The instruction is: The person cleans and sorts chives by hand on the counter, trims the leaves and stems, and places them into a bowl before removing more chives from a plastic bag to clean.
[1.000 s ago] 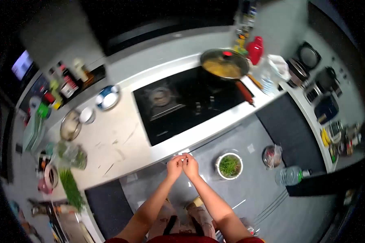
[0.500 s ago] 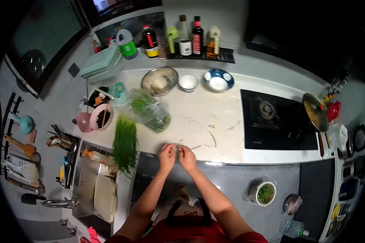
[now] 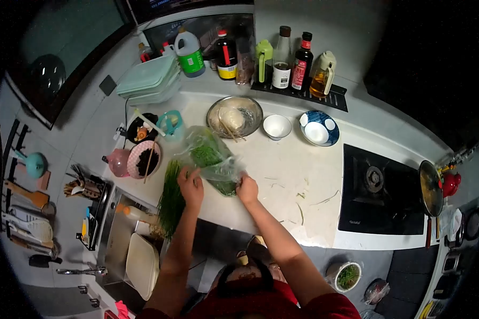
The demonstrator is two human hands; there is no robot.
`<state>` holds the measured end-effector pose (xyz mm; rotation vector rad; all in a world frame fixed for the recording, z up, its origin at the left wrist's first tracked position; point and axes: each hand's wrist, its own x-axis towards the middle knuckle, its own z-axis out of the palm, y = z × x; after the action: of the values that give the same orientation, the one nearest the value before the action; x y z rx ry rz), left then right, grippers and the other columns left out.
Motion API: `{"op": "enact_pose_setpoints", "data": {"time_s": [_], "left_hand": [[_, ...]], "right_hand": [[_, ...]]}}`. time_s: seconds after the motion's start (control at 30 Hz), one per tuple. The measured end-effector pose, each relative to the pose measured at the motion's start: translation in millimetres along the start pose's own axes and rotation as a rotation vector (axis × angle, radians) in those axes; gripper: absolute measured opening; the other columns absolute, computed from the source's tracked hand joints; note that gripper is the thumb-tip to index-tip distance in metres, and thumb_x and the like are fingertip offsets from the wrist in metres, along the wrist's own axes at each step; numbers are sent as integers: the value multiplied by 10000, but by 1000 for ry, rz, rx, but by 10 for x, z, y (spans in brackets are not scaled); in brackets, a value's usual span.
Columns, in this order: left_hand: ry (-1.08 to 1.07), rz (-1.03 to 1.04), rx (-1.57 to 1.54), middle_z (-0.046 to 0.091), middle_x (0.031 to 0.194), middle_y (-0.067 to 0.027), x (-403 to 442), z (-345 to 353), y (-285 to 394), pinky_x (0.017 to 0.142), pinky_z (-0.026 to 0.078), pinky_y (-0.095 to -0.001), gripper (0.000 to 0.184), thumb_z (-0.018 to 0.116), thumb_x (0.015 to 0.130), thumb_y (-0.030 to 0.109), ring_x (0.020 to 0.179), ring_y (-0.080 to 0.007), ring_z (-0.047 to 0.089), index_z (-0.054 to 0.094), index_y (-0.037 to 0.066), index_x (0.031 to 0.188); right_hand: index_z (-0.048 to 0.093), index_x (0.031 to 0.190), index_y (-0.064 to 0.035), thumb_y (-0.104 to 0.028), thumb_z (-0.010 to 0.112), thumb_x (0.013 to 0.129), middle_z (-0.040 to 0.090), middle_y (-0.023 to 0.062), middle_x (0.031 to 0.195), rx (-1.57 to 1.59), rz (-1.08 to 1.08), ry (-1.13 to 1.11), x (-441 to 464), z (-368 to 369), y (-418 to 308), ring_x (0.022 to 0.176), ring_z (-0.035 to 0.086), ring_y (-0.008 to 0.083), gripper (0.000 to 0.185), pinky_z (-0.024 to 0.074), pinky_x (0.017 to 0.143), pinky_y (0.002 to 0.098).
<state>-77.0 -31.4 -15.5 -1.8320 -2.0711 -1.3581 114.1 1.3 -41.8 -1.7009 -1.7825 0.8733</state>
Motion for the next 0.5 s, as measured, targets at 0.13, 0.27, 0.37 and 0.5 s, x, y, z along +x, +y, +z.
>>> {"op": "enact_pose_setpoints", "data": {"time_s": [0.13,0.27,0.37,0.5], "left_hand": [[-87,97,379,401,1233,-164,554,156,-59,925,298,-510,272,643,682,159,1113,-387,365,637,138,954],[-116,86,537,409,1229,-160,821,368,-72,934,260,-548,340,683,637,261,1138,-372,346,635,135,949],[-102,148,555,496,1126,-164,834,478,-67,907,289,-545,387,695,621,293,1088,-370,410,619,106,952],[-631,-61,598,580,941,-138,793,613,-43,753,409,-490,452,698,621,216,917,-321,531,551,102,1033]], "right_hand": [[621,771,-2,97,495,619,593,150,782,216,-289,278,86,-331,71,678,585,270,222,462,605,310],[617,778,-6,128,464,613,611,128,845,263,-346,340,284,-750,364,721,590,244,262,454,634,269],[617,768,-12,122,465,607,616,125,846,297,-270,393,435,-1065,597,761,593,269,259,458,674,286],[593,868,-9,117,471,615,588,147,939,177,-145,388,492,-1327,738,869,560,275,308,434,756,308]]}}
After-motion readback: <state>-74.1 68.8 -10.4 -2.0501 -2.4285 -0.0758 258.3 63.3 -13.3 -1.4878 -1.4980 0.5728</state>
